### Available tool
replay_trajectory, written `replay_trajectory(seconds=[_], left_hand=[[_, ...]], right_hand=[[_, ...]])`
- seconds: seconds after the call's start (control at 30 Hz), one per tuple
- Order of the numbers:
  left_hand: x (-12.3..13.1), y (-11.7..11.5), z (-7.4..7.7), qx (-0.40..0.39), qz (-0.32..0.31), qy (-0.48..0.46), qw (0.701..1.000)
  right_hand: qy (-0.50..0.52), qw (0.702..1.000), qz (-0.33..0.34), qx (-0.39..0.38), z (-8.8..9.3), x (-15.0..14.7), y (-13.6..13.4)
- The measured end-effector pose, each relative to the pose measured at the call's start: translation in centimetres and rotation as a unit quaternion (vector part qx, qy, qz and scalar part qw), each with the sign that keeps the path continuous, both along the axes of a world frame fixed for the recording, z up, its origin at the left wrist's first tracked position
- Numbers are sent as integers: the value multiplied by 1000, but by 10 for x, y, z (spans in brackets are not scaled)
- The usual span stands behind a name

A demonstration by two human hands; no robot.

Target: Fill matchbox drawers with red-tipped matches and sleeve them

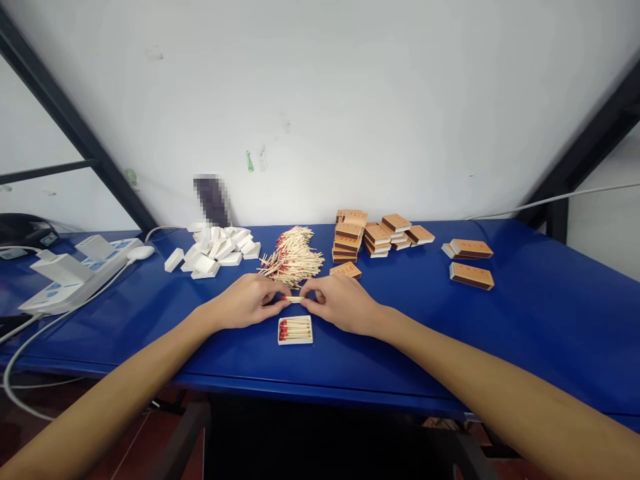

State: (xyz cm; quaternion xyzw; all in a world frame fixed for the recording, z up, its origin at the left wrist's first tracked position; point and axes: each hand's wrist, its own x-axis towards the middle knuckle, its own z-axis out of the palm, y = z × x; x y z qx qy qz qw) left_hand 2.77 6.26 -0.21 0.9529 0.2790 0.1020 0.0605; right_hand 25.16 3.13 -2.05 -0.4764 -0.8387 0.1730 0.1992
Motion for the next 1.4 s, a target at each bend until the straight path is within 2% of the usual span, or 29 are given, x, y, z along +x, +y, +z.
replay_trajectory(seconds=[0.53,0.8,0.93,1.1,1.23,1.4], left_hand=[[1,0,-2,11,-10,-2,1000],[4,-2,-1,9,0,-12,1000],[3,-3,-1,32,-4,-45,998],[2,-8,-1,43,-52,-102,992],[1,-12,0,30,-88,-116,989],[-1,-10,3,34,-75,-118,990]], right_hand=[[-37,998,10,40,-4,-1,0],[-13,999,12,40,-3,-2,-1],[28,999,7,42,-1,-1,-3],[102,995,12,-16,6,-2,-13],[110,992,17,-57,11,-3,-24],[80,995,27,-58,15,-4,-35]])
